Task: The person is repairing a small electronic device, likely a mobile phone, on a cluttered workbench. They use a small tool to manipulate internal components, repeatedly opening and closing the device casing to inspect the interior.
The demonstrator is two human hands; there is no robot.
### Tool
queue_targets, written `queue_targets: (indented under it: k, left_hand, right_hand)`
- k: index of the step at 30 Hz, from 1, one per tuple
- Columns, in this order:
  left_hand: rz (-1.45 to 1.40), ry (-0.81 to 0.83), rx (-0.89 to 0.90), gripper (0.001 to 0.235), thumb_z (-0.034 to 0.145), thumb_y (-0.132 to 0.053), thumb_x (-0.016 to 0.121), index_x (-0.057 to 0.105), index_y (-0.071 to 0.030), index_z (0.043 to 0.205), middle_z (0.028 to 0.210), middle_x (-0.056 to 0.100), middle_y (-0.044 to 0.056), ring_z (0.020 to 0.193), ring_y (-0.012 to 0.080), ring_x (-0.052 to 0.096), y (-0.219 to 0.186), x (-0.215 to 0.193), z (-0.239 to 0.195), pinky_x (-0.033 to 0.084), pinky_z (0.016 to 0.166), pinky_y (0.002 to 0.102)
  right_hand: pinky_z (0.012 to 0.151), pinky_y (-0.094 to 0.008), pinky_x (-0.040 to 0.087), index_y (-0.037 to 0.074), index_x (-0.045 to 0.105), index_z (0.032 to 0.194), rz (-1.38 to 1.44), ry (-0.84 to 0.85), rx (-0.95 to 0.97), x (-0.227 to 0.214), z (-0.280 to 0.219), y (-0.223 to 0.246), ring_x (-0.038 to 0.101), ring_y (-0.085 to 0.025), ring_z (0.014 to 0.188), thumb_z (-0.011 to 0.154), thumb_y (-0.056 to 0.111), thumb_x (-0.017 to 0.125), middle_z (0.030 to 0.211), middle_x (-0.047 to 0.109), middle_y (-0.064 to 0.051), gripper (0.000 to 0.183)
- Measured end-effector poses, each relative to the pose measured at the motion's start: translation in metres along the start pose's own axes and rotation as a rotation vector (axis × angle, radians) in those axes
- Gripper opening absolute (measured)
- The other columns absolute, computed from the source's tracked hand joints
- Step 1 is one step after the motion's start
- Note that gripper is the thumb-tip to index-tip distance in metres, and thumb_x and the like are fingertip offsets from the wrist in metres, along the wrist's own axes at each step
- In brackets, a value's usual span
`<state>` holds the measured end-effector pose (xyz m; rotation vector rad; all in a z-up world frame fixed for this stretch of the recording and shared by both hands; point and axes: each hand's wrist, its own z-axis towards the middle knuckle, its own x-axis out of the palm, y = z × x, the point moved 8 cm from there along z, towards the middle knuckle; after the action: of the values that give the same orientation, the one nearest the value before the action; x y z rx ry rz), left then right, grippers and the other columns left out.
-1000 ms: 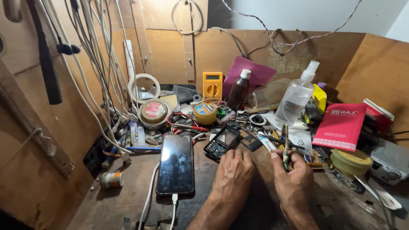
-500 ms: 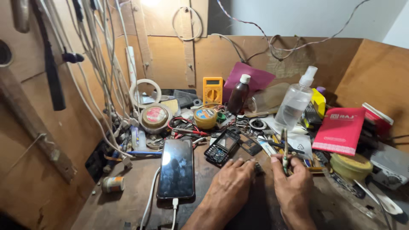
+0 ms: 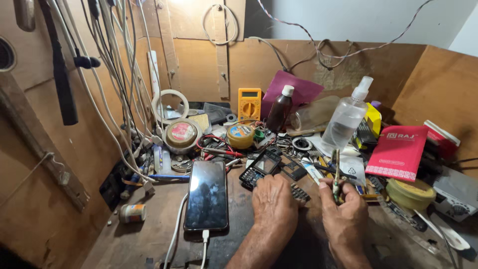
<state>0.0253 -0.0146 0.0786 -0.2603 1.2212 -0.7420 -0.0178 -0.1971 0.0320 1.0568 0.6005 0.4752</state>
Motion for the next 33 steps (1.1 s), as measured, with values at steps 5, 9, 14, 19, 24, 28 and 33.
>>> queue_targets:
  k: [5,9,14,19,24,28,33]
  left_hand:
    - [-0.247,-0.007,-0.021,0.030,0.076,-0.022,0.084,0.070,-0.002,0.095,0.097,0.069,0.018,0.098,0.0351,0.068,0.001,0.002,0.018,0.056,0.084,0.046]
    - [-0.273,-0.371,0.222,0.009,0.093,-0.009,0.070,0.075,-0.005,0.099,0.093,0.072,0.014,0.095,0.0316,0.065,-0.013,-0.039,0.010,0.052,0.085,0.045]
    - [0.321,-0.228,0.574,0.009,0.067,-0.004,0.075,0.076,-0.002,0.076,0.088,0.073,0.013,0.096,0.0301,0.061,-0.041,-0.038,-0.004,0.047,0.086,0.044]
    - [0.037,-0.432,0.428,0.005,0.076,-0.009,0.075,0.078,-0.007,0.079,0.088,0.073,0.012,0.097,0.0307,0.061,-0.031,-0.049,-0.004,0.046,0.085,0.046]
    - [-0.052,-0.241,0.252,0.005,0.073,-0.011,0.073,0.077,-0.010,0.070,0.076,0.072,0.014,0.082,0.0335,0.064,-0.009,-0.039,0.018,0.048,0.077,0.048]
    - [-0.051,-0.325,0.350,0.009,0.081,-0.005,0.071,0.074,-0.007,0.072,0.074,0.068,0.017,0.073,0.0360,0.067,-0.025,-0.043,0.017,0.050,0.065,0.049]
    - [-0.448,-0.387,0.230,0.007,0.076,-0.015,0.078,0.081,-0.012,0.082,0.077,0.075,0.012,0.070,0.0298,0.074,-0.013,-0.060,0.010,0.058,0.068,0.044]
  right_hand:
    - [0.063,-0.027,0.048,0.004,0.076,0.102,0.060,0.020,-0.032,0.002,0.004,0.000,0.061,-0.008,0.067,0.092,0.017,0.072,0.078,0.073,-0.003,0.016]
    - [0.061,-0.029,0.044,0.001,0.073,0.100,0.101,0.066,-0.046,0.001,0.004,-0.007,0.051,-0.009,0.066,0.099,0.021,0.075,0.075,0.065,-0.006,0.020]
    - [0.064,-0.030,0.046,0.004,0.076,0.104,0.056,0.028,-0.082,0.001,0.004,0.006,0.057,-0.011,0.068,0.095,0.019,0.073,0.078,0.067,-0.005,0.018]
    - [0.066,-0.030,0.050,0.005,0.074,0.101,-0.039,0.011,-0.127,-0.011,-0.005,0.011,0.062,-0.012,0.068,0.091,0.018,0.073,0.077,0.072,-0.004,0.017]
    - [0.061,-0.035,0.045,0.006,0.078,0.104,0.027,-0.009,0.013,-0.003,-0.001,0.006,0.053,-0.014,0.065,0.094,0.024,0.073,0.076,0.068,-0.010,0.021]
    - [0.063,-0.033,0.049,0.005,0.075,0.101,-0.060,-0.015,-0.132,-0.008,0.001,0.017,0.060,-0.013,0.063,0.091,0.026,0.073,0.072,0.070,-0.006,0.023]
    - [0.059,-0.034,0.048,0.007,0.079,0.104,-0.080,-0.013,-0.068,-0.005,0.002,0.018,0.057,-0.015,0.061,0.089,0.025,0.074,0.068,0.068,-0.006,0.023]
